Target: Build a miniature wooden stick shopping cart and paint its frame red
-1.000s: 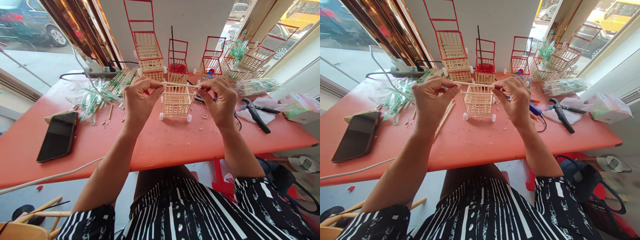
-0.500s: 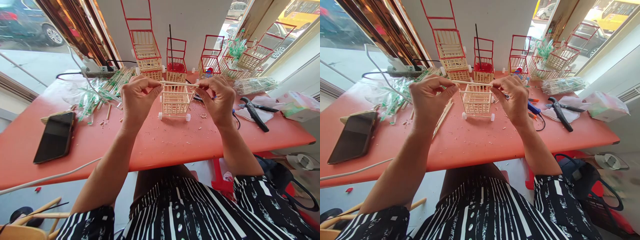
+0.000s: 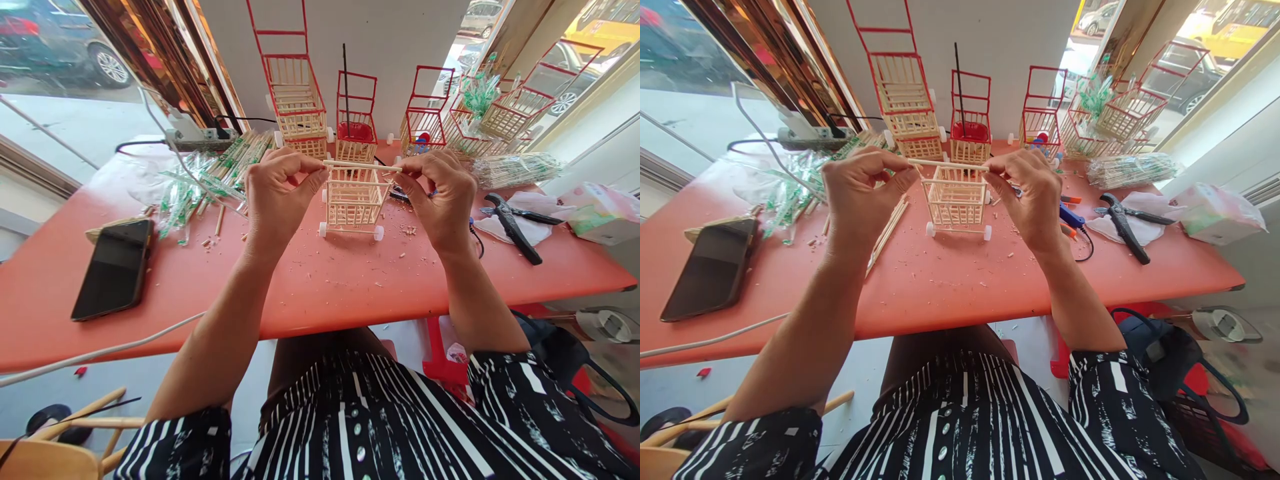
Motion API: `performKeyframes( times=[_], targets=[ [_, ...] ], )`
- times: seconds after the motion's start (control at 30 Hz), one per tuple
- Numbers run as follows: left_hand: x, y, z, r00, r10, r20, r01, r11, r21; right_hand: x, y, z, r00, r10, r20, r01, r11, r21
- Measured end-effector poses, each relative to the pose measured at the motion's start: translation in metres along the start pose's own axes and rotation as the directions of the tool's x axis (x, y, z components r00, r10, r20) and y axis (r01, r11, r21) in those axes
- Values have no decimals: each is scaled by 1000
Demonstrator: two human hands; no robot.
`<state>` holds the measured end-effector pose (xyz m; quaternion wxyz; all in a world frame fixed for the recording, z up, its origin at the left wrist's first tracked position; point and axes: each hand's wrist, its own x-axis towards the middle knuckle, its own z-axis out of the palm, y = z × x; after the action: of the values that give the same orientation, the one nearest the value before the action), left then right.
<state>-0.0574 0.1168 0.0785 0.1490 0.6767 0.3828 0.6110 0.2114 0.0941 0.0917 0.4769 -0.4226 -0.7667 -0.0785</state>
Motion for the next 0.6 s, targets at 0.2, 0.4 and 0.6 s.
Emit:
performKeyframes(
  times=[0.2, 0.4, 0.6],
  targets=[
    [0, 2, -1, 1000, -23, 11, 23, 1000, 16, 0, -1, 1, 999, 38, 16, -38, 999, 33],
    [1, 3, 0, 1000, 4, -12, -4, 1000, 13, 0, 0, 2, 999, 42, 14, -43, 998, 37],
    [1, -1, 0, 1000, -11, 11, 11, 1000, 26, 1, 2, 3, 1000, 11, 5, -11, 1000, 22]
  ],
)
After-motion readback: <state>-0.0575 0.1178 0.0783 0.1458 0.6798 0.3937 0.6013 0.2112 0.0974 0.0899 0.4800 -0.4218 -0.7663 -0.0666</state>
